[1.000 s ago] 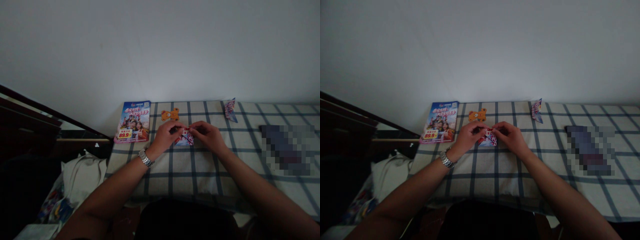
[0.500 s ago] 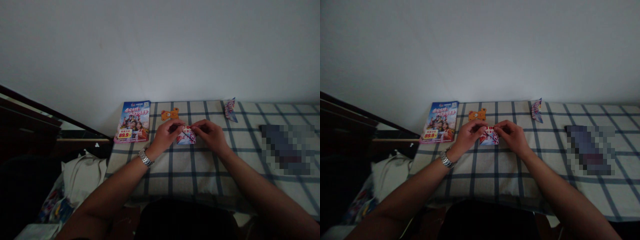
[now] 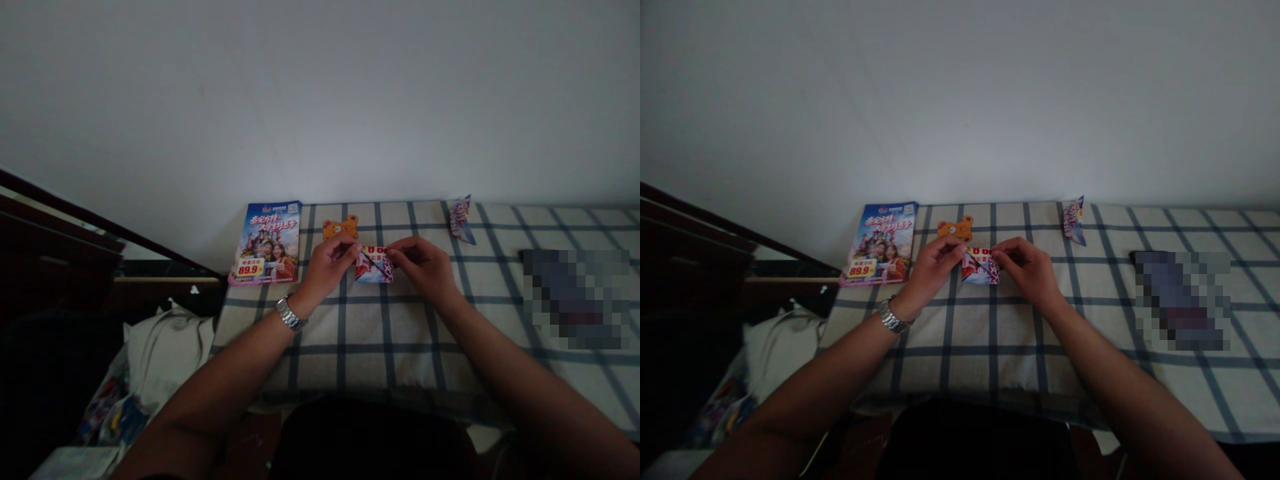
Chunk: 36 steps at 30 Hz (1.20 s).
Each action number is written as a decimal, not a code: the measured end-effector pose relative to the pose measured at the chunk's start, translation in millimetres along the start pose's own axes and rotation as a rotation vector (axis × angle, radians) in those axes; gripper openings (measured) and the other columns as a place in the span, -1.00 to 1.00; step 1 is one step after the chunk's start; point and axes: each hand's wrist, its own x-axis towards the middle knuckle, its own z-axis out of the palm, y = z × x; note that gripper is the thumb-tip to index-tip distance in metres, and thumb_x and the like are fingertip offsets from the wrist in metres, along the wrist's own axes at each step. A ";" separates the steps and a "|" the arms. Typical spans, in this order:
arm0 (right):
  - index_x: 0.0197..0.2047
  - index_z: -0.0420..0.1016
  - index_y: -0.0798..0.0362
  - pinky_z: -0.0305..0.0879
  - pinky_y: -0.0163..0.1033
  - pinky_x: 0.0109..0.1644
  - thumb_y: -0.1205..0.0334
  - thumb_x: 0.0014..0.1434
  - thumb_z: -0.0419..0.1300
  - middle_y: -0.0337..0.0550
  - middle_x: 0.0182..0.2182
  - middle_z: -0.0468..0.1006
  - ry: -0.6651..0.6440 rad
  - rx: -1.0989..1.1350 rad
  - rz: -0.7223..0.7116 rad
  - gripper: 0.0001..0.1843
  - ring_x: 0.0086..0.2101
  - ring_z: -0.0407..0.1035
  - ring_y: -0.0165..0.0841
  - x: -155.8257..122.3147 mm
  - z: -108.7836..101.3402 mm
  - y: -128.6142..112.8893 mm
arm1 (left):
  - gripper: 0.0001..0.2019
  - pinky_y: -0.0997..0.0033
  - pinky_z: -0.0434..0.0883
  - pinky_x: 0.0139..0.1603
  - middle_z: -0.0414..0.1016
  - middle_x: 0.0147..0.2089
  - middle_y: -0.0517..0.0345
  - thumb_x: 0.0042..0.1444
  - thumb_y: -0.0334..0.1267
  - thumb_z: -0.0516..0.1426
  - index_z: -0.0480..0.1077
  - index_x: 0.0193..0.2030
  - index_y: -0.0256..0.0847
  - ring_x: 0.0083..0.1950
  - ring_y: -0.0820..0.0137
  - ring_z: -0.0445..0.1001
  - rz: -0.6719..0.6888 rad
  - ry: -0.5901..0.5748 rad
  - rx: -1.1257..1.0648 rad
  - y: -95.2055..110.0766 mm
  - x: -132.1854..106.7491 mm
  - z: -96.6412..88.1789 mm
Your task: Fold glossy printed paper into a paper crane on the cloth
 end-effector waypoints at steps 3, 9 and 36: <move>-0.20 0.63 -0.02 0.63 -0.12 -0.18 -0.09 0.23 0.41 -0.12 -0.30 0.73 -0.008 0.006 -0.004 -0.69 -0.30 0.63 -0.22 -0.2 0.7 -1.2 | -0.66 0.42 0.47 -0.20 0.53 -0.30 0.16 0.34 0.07 0.23 0.49 -0.24 -0.20 -0.27 0.40 0.50 0.000 0.001 0.018 0.2 -0.2 -0.5; -0.19 0.63 -0.03 0.61 -0.14 -0.16 -0.06 0.26 0.39 -0.13 -0.30 0.73 -0.018 -0.046 -0.040 -0.73 -0.30 0.64 -0.24 -1.8 0.7 -1.1 | -0.71 0.46 0.43 -0.26 0.53 -0.33 0.19 0.33 0.00 0.25 0.48 -0.25 -0.19 -0.31 0.42 0.50 -0.004 0.006 0.023 -3.4 -0.5 -0.9; -0.15 0.63 -0.04 0.60 -0.14 -0.16 -0.06 0.30 0.35 -0.14 -0.27 0.74 -0.069 -0.102 -0.056 -0.73 -0.27 0.64 -0.23 -2.8 0.5 -0.1 | -0.78 0.46 0.52 -0.24 0.60 -0.28 0.15 0.29 -0.07 0.27 0.51 -0.22 -0.20 -0.29 0.42 0.56 0.020 -0.049 0.044 -3.5 -1.1 -0.6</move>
